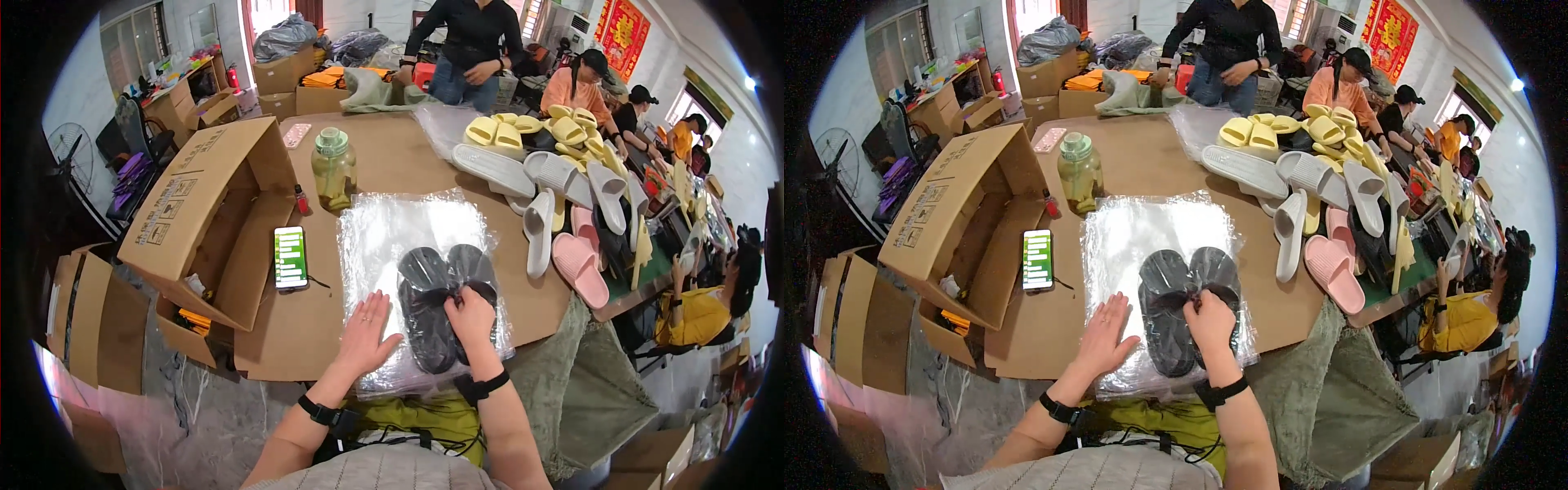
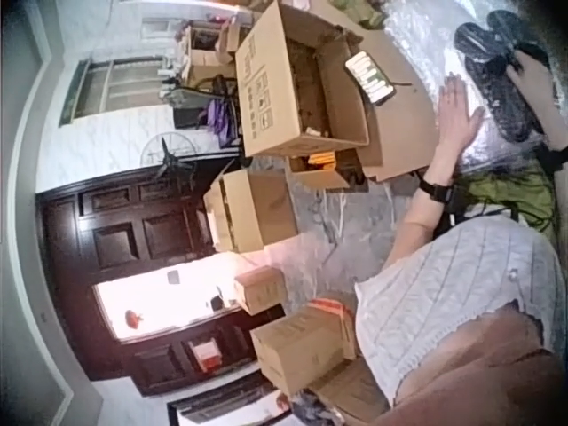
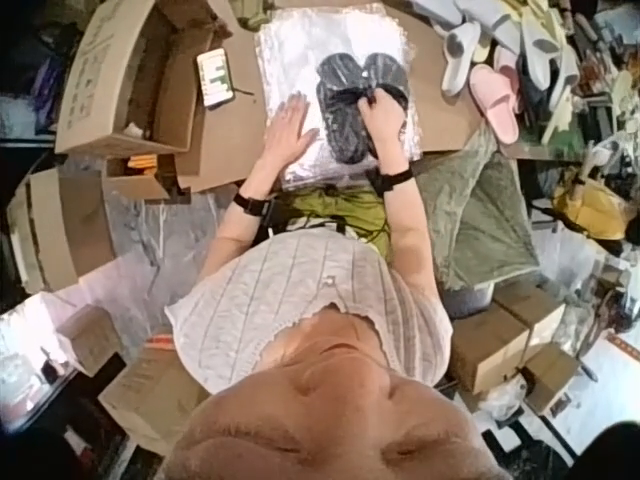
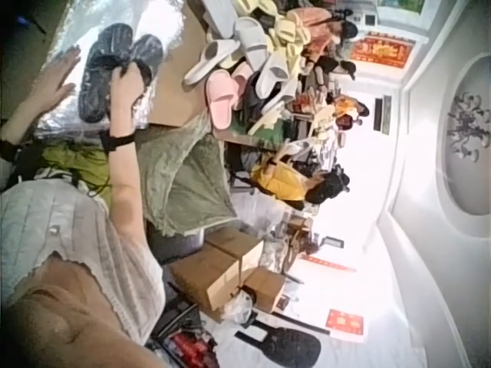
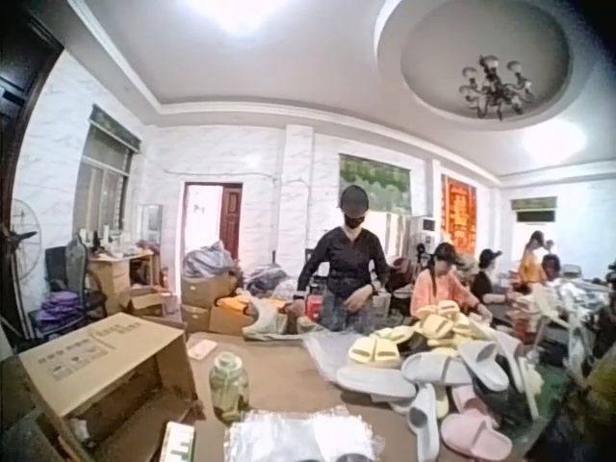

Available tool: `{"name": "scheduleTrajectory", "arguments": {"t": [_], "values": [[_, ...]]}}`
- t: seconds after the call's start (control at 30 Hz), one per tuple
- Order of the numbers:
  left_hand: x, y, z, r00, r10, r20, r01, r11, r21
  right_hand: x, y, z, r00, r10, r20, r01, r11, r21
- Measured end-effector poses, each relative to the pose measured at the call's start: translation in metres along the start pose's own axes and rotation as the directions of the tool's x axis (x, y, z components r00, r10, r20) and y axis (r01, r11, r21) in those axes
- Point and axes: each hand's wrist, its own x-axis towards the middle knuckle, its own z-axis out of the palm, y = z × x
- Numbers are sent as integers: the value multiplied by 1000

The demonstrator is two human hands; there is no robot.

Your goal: Packing pairs of slippers into plastic bags at a factory or warehouse workstation.

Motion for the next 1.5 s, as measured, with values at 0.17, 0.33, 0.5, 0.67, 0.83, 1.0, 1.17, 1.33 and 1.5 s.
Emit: {"name": "scheduleTrajectory", "arguments": {"t": [0.17,0.33,0.5,0.67,0.83,1.0,1.17,1.33,1.5], "values": [[-3,-4,6,999,18,45,-24,991,132,-31,26,-33,994,96,-56,-90,990,106],[4,1,11,995,-25,92,19,998,64,-95,100,-89,951,298,-84,-242,884,401],[-1,-4,3,995,-44,87,35,993,111,-153,208,-148,658,577,-484,-55,677,734],[-3,-14,8,998,36,47,-42,991,126,-215,293,-176,192,979,-69,-84,87,993],[5,-8,20,995,65,72,-72,993,92,-311,397,-136,151,834,530,236,-551,800],[-3,-11,13,997,37,69,-47,989,138,-252,340,-77,195,790,582,-254,-532,808],[2,-6,13,997,49,55,-54,994,98,-146,311,-87,548,765,-339,-291,554,780],[-4,-11,6,1000,21,4,-21,994,110,-8,224,-94,861,457,-224,-210,720,661],[-2,-5,7,1000,18,8,-19,997,69,66,182,-60,872,369,-321,-328,928,176]]}}
